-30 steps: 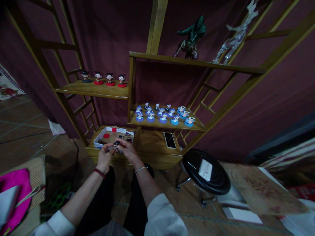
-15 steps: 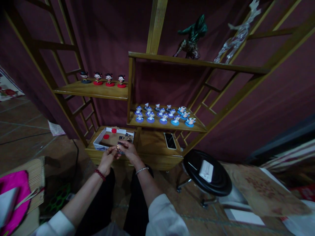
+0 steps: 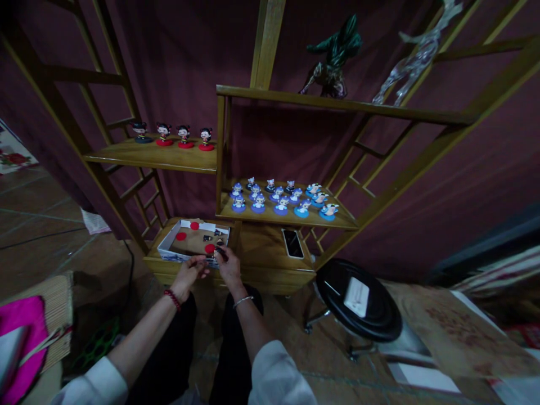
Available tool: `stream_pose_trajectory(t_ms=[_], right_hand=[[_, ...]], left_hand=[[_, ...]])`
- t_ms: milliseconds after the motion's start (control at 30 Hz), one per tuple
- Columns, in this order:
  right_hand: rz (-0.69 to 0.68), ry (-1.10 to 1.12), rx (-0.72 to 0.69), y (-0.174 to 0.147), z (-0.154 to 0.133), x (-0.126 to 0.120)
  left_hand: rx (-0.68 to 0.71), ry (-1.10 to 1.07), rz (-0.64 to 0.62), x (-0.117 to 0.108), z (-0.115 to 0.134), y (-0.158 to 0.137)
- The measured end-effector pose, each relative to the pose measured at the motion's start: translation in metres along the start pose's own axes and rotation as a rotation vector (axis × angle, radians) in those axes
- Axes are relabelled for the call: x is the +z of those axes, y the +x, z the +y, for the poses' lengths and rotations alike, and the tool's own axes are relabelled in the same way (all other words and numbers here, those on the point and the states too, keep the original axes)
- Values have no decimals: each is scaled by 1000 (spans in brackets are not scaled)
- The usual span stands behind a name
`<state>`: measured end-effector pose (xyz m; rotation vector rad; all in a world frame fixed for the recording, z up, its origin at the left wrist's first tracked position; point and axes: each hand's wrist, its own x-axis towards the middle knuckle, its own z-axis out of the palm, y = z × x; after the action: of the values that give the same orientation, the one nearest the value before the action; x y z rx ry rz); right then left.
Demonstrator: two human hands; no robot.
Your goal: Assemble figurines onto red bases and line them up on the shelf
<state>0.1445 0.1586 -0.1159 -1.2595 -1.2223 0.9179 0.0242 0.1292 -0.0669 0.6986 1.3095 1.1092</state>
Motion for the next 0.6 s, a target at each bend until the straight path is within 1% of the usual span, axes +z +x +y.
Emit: stream_pose_trajectory(t_ms=[167,333,467,600], right_hand=[[35,-46,-29,-1,15,4],[60,-13,5,1,17,10],[70,10,33,5,19,13],[75,-6,80,7,25,17]], left_hand=[[18,20,22,2,1,13],[56,68,55,3,1,28],[113,146,68,5,1,43],[162,277,97,5,1,57]])
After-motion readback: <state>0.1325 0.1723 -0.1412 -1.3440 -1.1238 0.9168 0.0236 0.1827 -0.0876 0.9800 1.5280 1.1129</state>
